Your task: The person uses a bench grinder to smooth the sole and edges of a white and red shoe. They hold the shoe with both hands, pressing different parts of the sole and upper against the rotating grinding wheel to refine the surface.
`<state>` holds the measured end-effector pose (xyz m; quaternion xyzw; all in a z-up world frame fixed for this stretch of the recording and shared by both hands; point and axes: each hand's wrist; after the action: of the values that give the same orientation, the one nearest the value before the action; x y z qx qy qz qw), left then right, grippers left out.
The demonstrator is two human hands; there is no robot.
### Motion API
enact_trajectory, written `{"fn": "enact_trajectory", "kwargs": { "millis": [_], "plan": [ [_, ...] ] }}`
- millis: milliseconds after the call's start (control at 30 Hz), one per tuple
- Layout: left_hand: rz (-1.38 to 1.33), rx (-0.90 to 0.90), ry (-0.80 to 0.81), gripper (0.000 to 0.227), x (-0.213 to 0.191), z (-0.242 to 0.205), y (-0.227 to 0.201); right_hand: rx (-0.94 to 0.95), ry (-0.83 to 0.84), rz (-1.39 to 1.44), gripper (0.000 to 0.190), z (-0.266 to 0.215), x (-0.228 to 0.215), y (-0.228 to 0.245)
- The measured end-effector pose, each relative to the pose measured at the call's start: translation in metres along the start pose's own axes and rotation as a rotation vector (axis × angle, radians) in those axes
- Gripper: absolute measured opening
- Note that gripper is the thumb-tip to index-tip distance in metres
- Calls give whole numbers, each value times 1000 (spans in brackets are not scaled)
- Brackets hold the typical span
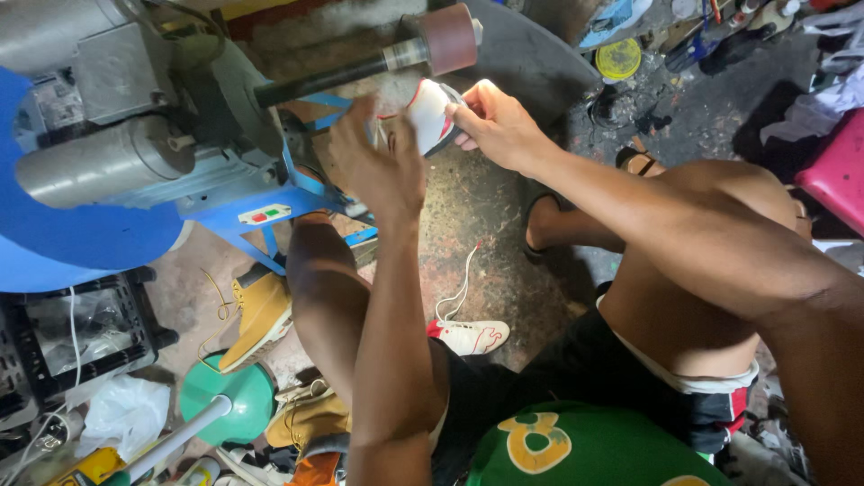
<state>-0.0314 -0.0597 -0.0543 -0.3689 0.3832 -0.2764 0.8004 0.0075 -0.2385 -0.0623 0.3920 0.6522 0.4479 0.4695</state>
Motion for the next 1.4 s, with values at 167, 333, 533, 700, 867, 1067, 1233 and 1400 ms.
{"fn": "enact_trajectory", "kwargs": {
  "millis": [167,333,533,700,867,1067,1233,1400],
  "plan": [
    [-372,-1089,417,79,3,-28,15,35,-59,174,38,10,6,-7],
    [-1052,-1375,453,81,37,-30,42,61,-161,137,41,7,15,-2],
    [-1433,-1105,443,83,67,-22,47,10,-123,286,44,-3,28,5],
    [-1446,-1067,259,70,79,-18,43,-31,-40,282,48,7,36,7],
    [-1457,-1073,202,64,84,-9,36,2,-45,334,47,16,33,10],
    [-1570,-1057,126,57,82,-5,27,22,-90,249,48,16,36,17],
    [-1584,-1037,89,55,81,-2,23,52,-102,289,51,19,37,21],
    [-1530,-1021,60,57,82,-2,23,32,-87,324,51,18,36,22]
  ]
}}
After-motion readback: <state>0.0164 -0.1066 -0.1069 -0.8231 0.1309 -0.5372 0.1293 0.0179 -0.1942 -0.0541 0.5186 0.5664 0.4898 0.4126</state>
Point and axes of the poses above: each hand's wrist, its own z-axis towards the middle knuckle, its own x-axis out of the palm, y = z × x, and after that the axes turned 7 degrees about -x, right-handed
